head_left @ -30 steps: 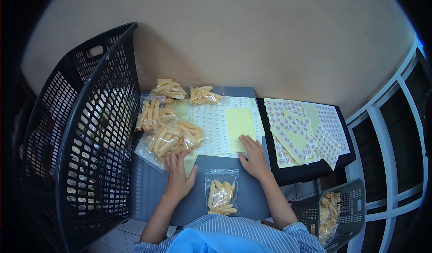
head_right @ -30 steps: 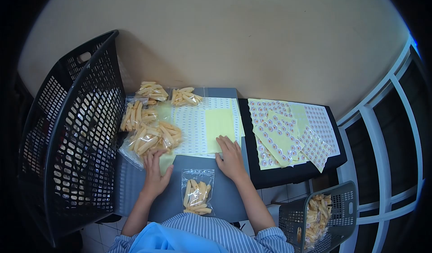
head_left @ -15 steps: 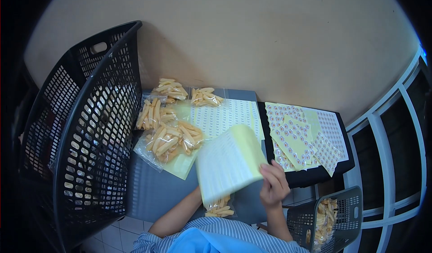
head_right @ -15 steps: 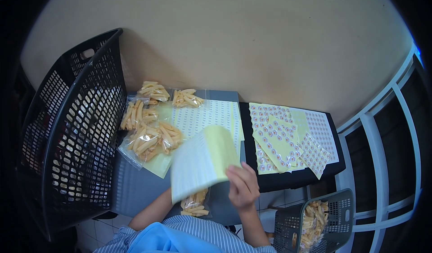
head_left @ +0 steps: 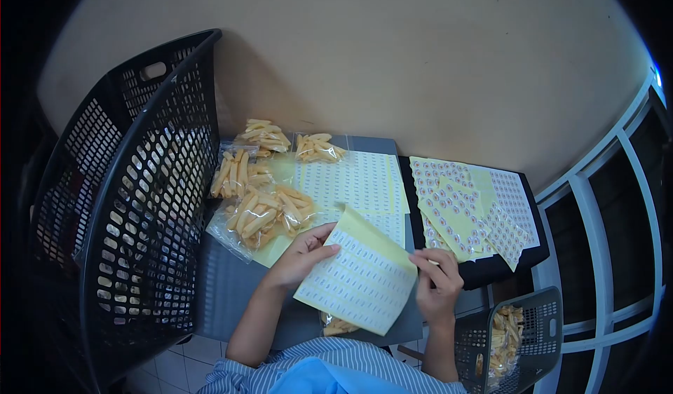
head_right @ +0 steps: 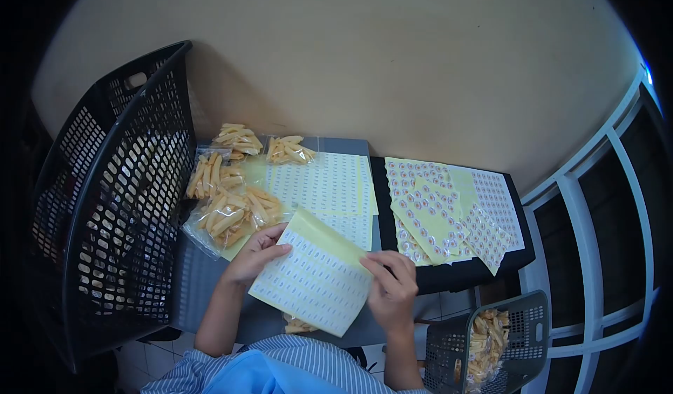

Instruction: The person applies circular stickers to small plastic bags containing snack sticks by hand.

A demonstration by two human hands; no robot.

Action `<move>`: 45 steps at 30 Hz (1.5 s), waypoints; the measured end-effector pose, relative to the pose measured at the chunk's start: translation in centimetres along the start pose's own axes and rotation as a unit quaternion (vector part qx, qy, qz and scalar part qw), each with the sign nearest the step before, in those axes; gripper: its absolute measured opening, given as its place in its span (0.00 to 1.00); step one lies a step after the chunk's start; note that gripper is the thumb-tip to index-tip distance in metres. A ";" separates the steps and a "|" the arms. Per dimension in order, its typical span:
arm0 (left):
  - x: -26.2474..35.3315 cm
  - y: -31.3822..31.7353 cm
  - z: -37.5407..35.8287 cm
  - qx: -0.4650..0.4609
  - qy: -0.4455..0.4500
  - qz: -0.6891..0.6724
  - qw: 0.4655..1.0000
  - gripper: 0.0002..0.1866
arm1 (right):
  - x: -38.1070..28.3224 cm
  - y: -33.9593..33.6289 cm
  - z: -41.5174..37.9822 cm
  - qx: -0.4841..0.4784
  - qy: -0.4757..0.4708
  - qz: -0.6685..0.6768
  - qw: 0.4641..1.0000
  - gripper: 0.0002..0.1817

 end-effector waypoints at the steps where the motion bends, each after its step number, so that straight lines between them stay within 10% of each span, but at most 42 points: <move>1: 0.2 0.4 -0.4 0.032 0.030 0.049 0.998 0.23 | -1.5 0.5 1.1 0.006 0.018 0.024 1.000 0.17; 12: 1.4 3.3 -3.3 0.080 0.244 0.138 0.957 0.08 | -6.8 4.3 2.6 0.039 -0.045 0.088 0.994 0.14; 33: 2.2 3.6 -2.2 0.182 0.255 0.210 0.926 0.14 | -5.5 5.0 2.1 0.067 0.054 0.179 0.980 0.06; 37: 4.5 1.4 -0.8 0.158 0.251 0.138 0.945 0.16 | -0.4 4.5 2.1 0.105 0.096 0.333 0.932 0.28; 40: 6.7 0.5 0.9 0.008 0.206 0.169 0.964 0.18 | 3.4 5.2 3.1 0.053 0.344 0.405 0.846 0.41; 42: 7.9 0.5 3.2 0.002 0.182 0.207 0.961 0.20 | 5.0 6.8 2.9 -0.086 0.482 0.577 0.653 0.48; 44: 7.8 0.7 4.7 -0.001 0.151 0.242 0.958 0.22 | 6.6 8.5 3.2 -0.055 0.473 0.557 0.680 0.48; 45: 8.5 0.6 5.0 0.125 0.326 0.378 0.857 0.22 | 7.2 9.3 3.4 -0.023 0.462 0.536 0.706 0.48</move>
Point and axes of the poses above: each hand's wrist, its own z-axis towards the middle knuckle, its own y-axis out of the palm, x = y × z, the point moved 3 cm from there along z, towards the middle knuckle, and after that the axes turned 14 degrees about x, right-handed, at the moved point
